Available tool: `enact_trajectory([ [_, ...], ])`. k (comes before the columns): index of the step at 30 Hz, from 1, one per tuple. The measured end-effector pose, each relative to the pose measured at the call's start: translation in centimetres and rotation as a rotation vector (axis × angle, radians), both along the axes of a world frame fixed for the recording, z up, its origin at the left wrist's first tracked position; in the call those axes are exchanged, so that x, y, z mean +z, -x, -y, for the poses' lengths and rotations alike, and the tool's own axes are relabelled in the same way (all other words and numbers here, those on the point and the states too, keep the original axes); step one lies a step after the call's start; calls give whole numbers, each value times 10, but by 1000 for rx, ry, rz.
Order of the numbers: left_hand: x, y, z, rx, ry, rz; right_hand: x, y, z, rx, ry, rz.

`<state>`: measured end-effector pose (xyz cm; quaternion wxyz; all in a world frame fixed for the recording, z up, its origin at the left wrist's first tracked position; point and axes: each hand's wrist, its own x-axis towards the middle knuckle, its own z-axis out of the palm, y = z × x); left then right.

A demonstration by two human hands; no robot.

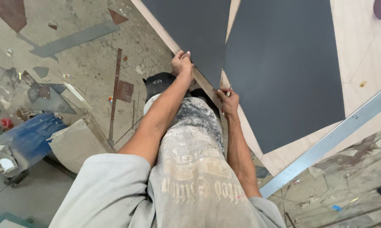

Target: The person cuts dark gray sheet material into triangular and angular shapes on a plywood workbench, using a utility knife to score and cut along marked lines. They reposition and turn the sheets between cuts, pressing the material flat with one hand while cutting with the other, and set finished cut pieces aside on the bench.

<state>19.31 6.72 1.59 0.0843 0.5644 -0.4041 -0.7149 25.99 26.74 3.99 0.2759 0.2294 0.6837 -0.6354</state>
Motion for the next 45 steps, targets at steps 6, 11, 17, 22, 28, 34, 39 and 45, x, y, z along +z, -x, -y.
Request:
enact_trajectory([
  [6,7,4,2,-1,319,249,1,-4,5,2,-94,-51],
  [11,20,10,20,-41,136,97,-1,-5,15,-47,9,-143],
  [17,28,31,57,178,-67,131,-8,-5,8,-40,-75,-100],
  [22,18,70,109,318,391,252,-7,-6,2,-44,-95,-134],
  [28,20,123,197,113,865,552,-12,8,27,-83,-259,-74],
  [34,4,175,276,183,997,420,-17,21,35,-92,-354,144],
  [39,-19,199,292,208,946,361,-18,23,36,-86,-398,168],
  [45,-44,209,284,70,1083,692,-15,27,44,-109,-351,181],
])
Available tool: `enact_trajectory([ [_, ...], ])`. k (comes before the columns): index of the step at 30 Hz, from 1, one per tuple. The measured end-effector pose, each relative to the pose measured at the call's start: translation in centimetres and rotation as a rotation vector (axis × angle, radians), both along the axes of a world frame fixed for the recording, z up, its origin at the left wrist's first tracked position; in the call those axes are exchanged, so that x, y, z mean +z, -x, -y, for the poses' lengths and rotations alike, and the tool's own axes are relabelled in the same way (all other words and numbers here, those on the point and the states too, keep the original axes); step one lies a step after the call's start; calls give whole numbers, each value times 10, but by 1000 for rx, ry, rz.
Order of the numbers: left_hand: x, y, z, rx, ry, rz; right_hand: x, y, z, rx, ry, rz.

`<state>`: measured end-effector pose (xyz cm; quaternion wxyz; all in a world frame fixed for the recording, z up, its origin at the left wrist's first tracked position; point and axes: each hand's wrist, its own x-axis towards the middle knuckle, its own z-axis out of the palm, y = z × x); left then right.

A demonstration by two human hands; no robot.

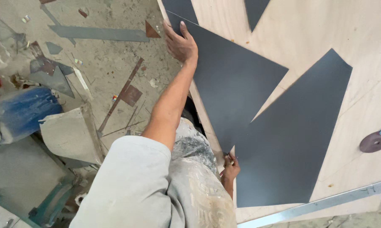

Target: The person cuts dark gray sheet material into triangular and angular shapes on a plywood workbench, using a utility knife to score and cut along marked lines. They reposition and turn the sheets between cuts, pressing the material flat with one hand while cutting with the other, and set finished cut pieces aside on the bench.

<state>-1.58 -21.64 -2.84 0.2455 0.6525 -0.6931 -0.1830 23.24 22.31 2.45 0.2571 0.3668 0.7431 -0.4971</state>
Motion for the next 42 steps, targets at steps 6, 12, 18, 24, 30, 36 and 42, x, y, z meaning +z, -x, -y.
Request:
enact_trajectory([
  [6,-27,7,-5,47,84,266,3,8,2,56,-77,137],
  [12,-45,11,-5,58,18,304,24,57,12,444,-507,-6],
  [18,-59,9,-14,28,-60,349,25,236,114,421,133,-62],
  [24,-60,9,-16,2,-50,333,2,376,320,1288,319,-143],
  [30,-51,10,-13,7,-103,282,-17,389,450,1932,168,-423],
  [36,-41,12,-12,10,-76,224,-37,377,466,2133,-61,-648],
  [42,-33,11,-6,18,-24,188,-36,375,476,2191,-122,-697],
])
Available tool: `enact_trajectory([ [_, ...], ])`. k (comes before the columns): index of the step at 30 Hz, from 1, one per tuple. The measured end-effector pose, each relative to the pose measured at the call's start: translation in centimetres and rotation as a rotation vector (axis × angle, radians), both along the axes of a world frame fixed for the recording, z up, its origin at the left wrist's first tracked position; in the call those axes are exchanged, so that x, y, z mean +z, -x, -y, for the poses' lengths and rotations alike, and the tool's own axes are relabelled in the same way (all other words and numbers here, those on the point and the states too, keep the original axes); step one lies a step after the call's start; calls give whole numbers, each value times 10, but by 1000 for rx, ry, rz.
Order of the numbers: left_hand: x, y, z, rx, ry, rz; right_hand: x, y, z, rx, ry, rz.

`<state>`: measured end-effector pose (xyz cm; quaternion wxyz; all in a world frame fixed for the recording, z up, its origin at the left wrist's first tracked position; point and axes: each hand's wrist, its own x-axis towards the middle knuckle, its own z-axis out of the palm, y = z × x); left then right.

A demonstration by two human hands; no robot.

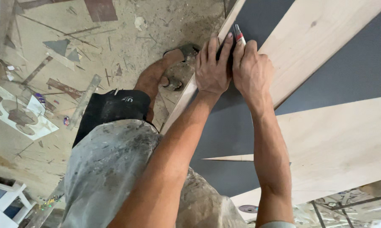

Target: The person cuts dark gray sheet material into triangular and angular shapes on a plywood workbench, using a utility knife to score and cut along marked lines. They reposition and turn the sheets between cuts, pressing the material flat with one hand while cutting with the other, and set finished cut pieces aside on the bench.

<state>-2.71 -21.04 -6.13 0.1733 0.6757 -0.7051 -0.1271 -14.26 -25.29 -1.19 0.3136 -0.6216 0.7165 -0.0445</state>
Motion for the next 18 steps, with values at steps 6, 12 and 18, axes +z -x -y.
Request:
enact_trajectory([
  [6,7,1,1,12,-14,40,5,-3,5,48,-41,-66],
  [12,3,0,2,1,-18,-24,10,-4,6,126,-70,-185],
  [18,-3,-1,-4,8,-36,-8,0,2,4,185,-96,-190],
])
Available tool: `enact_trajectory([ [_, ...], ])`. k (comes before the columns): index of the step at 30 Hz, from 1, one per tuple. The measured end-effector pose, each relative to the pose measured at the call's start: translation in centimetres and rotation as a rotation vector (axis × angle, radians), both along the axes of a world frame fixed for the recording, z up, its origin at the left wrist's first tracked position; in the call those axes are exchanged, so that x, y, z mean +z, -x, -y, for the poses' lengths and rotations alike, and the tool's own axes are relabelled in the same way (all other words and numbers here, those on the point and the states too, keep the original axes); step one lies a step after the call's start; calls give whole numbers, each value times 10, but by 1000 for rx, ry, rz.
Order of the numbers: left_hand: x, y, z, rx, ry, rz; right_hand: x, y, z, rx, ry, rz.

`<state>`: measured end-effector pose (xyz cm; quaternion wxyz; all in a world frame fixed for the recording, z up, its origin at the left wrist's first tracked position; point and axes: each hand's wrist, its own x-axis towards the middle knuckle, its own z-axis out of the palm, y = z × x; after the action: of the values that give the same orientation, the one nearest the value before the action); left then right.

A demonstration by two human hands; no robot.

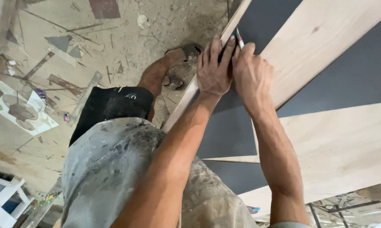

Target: The person cuts dark gray sheet material into triangular and angular shapes on a plywood workbench, using a utility knife to score and cut along marked lines. They reposition and turn the sheets between cuts, pressing the material flat with one hand while cutting with the other, and set finished cut pieces aside on the bench.

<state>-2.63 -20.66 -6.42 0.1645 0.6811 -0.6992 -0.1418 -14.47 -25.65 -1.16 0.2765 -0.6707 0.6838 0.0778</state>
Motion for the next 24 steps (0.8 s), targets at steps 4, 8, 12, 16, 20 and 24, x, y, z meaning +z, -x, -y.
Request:
enact_trajectory([
  [4,-1,1,0,-6,13,14,8,10,-31,17,-50,-12],
  [8,3,1,2,-3,-11,6,24,27,-81,50,-106,-96],
  [12,7,4,2,-2,-4,21,18,38,-97,5,-111,-22],
  [16,7,4,2,-3,9,31,22,45,-83,-85,-23,77],
  [20,5,0,5,-29,9,26,24,32,-49,-255,150,381],
  [24,6,-2,6,-36,-10,12,7,8,-6,-188,84,217],
])
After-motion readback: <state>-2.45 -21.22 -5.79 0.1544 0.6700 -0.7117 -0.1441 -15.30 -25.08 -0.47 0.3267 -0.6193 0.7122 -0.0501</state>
